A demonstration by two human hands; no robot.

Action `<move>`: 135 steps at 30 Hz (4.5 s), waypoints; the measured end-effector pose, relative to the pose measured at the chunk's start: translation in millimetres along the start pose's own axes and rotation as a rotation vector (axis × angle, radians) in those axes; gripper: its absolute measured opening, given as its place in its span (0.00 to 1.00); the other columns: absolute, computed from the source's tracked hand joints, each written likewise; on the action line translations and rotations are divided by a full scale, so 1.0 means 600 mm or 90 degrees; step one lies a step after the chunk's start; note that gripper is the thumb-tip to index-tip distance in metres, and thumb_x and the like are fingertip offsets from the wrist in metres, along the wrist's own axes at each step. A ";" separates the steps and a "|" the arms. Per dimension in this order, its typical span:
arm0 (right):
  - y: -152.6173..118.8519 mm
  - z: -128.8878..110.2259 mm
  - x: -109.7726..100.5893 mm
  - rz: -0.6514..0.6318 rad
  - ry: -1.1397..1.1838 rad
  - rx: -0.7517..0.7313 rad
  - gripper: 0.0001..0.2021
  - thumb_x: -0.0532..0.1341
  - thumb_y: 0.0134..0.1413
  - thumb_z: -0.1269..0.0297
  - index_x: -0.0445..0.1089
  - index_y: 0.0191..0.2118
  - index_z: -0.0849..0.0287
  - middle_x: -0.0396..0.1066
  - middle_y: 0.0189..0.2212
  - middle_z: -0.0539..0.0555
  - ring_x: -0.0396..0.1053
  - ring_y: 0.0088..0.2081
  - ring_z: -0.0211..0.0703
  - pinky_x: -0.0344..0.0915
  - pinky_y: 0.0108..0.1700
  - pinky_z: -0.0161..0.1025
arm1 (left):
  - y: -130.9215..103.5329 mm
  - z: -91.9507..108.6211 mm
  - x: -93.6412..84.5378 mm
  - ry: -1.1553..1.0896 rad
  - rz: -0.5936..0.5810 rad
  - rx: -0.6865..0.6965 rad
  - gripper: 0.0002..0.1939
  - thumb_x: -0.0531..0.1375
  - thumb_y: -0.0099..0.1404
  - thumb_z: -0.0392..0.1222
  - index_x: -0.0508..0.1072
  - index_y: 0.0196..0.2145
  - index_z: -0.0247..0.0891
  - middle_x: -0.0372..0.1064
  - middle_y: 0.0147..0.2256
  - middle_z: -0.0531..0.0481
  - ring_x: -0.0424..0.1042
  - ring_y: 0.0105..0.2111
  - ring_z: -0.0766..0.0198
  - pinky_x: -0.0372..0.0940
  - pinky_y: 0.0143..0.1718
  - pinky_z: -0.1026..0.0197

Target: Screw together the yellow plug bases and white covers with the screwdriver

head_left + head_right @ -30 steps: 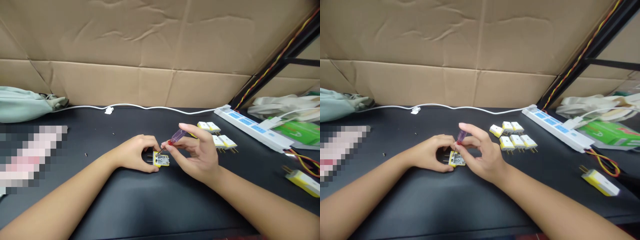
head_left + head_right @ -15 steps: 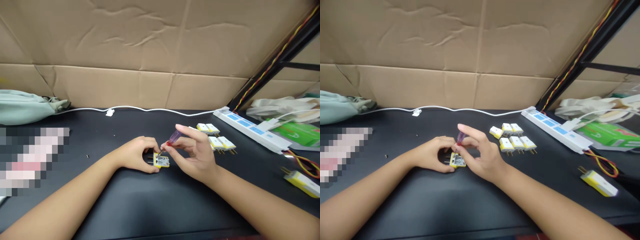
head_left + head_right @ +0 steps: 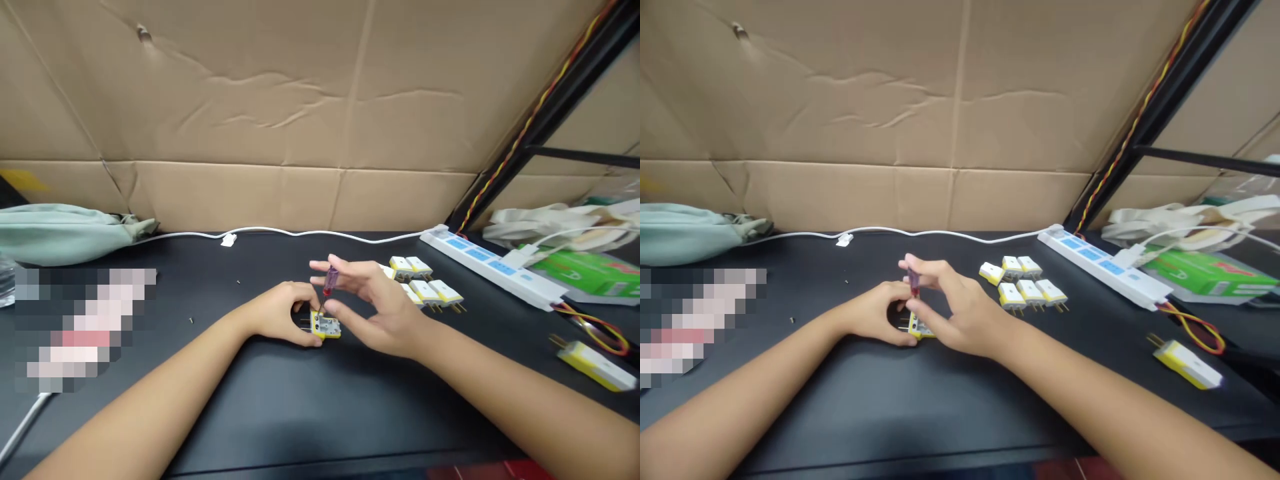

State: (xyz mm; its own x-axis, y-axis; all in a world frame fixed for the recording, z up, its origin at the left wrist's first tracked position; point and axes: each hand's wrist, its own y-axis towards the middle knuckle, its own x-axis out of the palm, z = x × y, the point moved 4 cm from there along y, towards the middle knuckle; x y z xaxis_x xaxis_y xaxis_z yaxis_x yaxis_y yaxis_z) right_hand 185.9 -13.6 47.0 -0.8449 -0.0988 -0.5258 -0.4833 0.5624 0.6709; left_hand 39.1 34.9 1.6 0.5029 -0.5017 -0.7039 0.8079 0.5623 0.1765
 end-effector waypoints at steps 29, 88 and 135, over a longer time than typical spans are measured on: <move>0.012 0.017 -0.010 0.165 0.086 -0.038 0.18 0.65 0.49 0.76 0.65 0.44 0.50 0.66 0.34 0.48 0.71 0.34 0.36 0.74 0.36 0.38 | 0.001 0.003 -0.003 0.020 0.008 0.012 0.20 0.69 0.45 0.49 0.69 0.31 0.36 0.61 0.26 0.56 0.56 0.26 0.70 0.54 0.27 0.66; 0.012 0.020 -0.019 0.079 0.118 0.051 0.22 0.61 0.52 0.78 0.64 0.48 0.45 0.72 0.42 0.52 0.74 0.44 0.44 0.74 0.44 0.45 | 0.001 0.005 -0.006 0.018 0.057 0.108 0.18 0.69 0.46 0.50 0.70 0.29 0.36 0.68 0.29 0.55 0.65 0.27 0.69 0.58 0.32 0.67; 0.012 0.011 -0.002 0.047 0.149 0.098 0.20 0.60 0.55 0.77 0.69 0.46 0.42 0.76 0.34 0.48 0.77 0.32 0.39 0.77 0.34 0.36 | 0.002 0.005 -0.003 0.053 0.022 0.114 0.18 0.67 0.50 0.51 0.70 0.32 0.36 0.68 0.30 0.53 0.66 0.30 0.67 0.59 0.35 0.66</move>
State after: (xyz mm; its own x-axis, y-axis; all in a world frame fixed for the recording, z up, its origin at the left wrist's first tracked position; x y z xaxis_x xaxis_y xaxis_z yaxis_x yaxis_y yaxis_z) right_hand 184.8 -4.1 49.3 -0.9152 -0.2291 -0.3314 -0.3927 0.6916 0.6062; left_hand 40.0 34.3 5.0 0.5099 -0.4239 -0.7485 0.8363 0.4479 0.3161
